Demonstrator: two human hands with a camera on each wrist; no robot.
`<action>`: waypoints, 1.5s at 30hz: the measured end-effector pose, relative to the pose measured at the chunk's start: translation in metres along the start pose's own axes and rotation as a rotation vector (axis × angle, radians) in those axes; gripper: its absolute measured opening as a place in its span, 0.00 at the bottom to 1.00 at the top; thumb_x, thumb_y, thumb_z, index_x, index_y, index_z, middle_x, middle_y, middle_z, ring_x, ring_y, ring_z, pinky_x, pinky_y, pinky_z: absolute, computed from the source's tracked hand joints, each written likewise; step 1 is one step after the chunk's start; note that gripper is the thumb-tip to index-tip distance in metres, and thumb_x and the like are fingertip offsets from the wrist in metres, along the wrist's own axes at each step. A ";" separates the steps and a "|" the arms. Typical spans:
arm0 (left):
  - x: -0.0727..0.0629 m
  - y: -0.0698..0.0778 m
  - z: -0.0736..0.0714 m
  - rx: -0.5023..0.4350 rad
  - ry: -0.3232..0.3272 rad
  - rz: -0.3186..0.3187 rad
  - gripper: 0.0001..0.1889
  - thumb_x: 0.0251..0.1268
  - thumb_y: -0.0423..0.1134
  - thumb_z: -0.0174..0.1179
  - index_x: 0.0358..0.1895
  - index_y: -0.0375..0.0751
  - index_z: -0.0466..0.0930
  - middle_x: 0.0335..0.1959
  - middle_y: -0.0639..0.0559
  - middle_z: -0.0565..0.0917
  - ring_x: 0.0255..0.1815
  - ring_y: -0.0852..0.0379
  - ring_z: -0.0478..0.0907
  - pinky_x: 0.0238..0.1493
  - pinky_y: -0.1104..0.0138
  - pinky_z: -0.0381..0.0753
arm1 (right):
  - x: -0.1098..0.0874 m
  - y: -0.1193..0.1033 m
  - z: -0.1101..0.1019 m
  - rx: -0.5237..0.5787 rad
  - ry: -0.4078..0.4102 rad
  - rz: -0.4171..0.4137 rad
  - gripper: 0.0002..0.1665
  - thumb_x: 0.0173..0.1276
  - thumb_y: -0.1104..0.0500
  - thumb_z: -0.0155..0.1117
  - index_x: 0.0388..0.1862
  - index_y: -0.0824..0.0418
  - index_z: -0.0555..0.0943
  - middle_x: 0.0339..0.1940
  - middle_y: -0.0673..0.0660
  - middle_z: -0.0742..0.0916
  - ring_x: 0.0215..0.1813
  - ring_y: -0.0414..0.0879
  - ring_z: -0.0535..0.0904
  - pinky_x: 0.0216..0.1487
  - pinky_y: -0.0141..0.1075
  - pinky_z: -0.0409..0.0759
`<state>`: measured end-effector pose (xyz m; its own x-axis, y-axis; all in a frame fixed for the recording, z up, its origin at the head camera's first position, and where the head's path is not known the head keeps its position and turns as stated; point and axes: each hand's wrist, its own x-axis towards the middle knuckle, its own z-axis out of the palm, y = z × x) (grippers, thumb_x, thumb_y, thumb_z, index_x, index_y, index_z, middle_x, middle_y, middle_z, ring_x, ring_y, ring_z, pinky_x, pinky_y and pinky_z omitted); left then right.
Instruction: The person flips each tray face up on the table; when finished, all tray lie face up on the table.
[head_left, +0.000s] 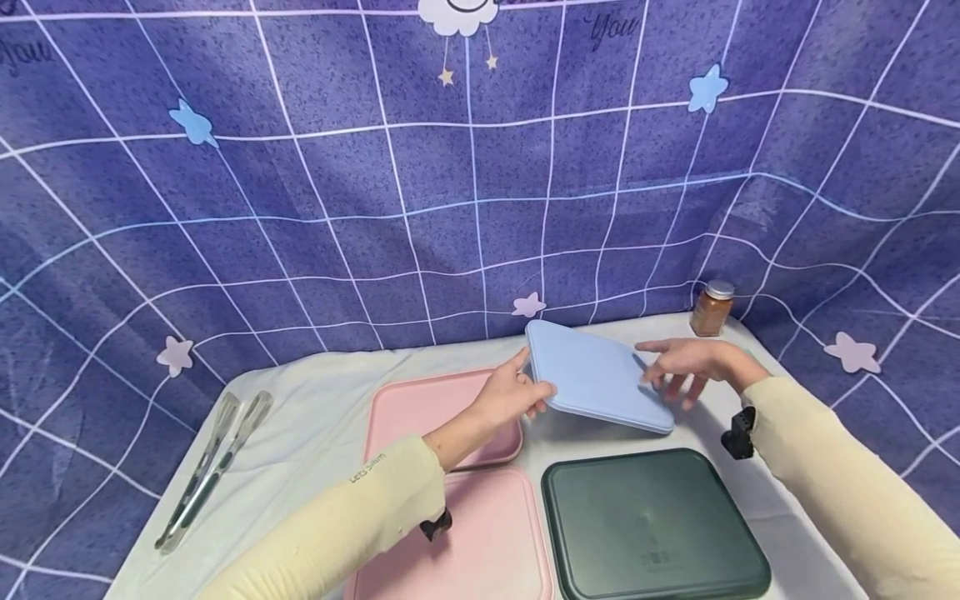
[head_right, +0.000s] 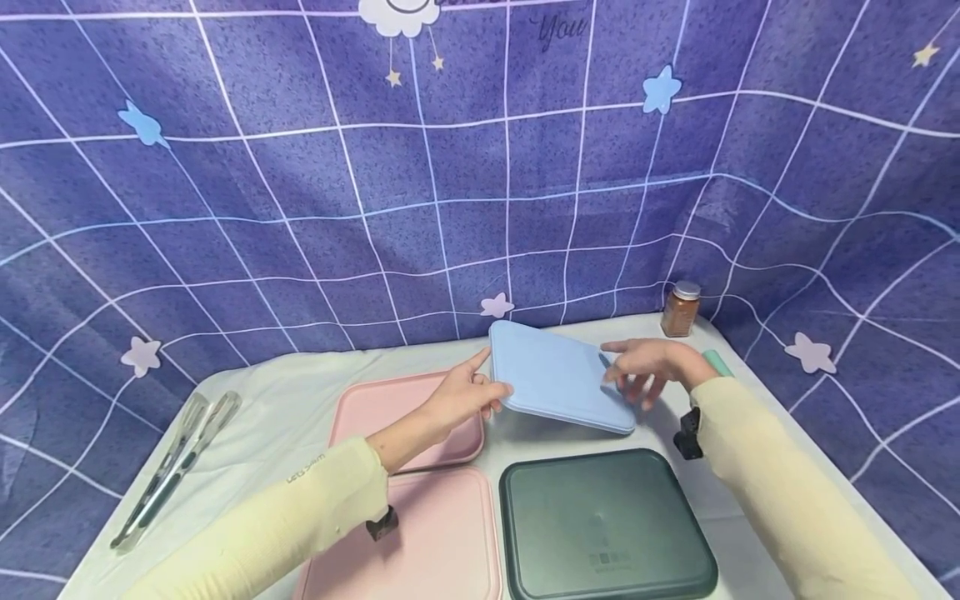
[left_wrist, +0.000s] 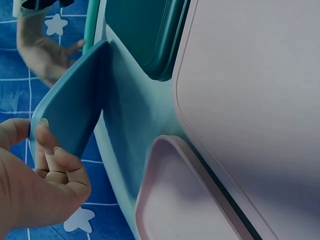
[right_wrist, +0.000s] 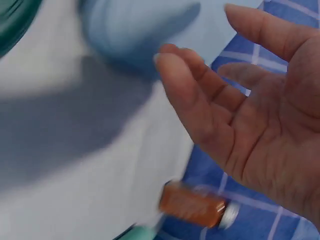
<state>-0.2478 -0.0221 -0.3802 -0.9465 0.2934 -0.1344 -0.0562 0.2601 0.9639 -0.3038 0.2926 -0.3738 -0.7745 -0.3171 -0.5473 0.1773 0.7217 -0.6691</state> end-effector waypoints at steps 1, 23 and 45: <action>0.000 0.000 0.000 0.001 0.004 0.002 0.51 0.55 0.36 0.69 0.81 0.42 0.48 0.20 0.53 0.79 0.18 0.61 0.73 0.22 0.73 0.75 | 0.000 -0.009 0.000 -0.005 0.005 -0.013 0.53 0.71 0.51 0.61 0.84 0.58 0.40 0.37 0.57 0.80 0.35 0.50 0.83 0.32 0.46 0.86; -0.005 0.008 0.013 0.165 0.155 0.124 0.41 0.58 0.39 0.65 0.76 0.34 0.60 0.17 0.59 0.77 0.18 0.63 0.72 0.18 0.73 0.69 | 0.022 -0.169 0.041 -0.178 0.170 0.071 0.44 0.74 0.43 0.56 0.79 0.62 0.56 0.63 0.72 0.74 0.47 0.63 0.83 0.37 0.48 0.88; -0.014 0.020 0.024 0.385 0.260 0.180 0.34 0.59 0.43 0.63 0.70 0.36 0.69 0.22 0.59 0.78 0.18 0.64 0.73 0.33 0.69 0.74 | 0.021 -0.204 0.061 -0.492 0.349 0.182 0.25 0.62 0.47 0.65 0.46 0.68 0.79 0.38 0.64 0.81 0.34 0.59 0.88 0.32 0.42 0.87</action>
<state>-0.2276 0.0012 -0.3649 -0.9810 0.1382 0.1360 0.1907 0.5615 0.8052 -0.3192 0.1015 -0.2794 -0.9257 -0.0030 -0.3783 0.0889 0.9702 -0.2253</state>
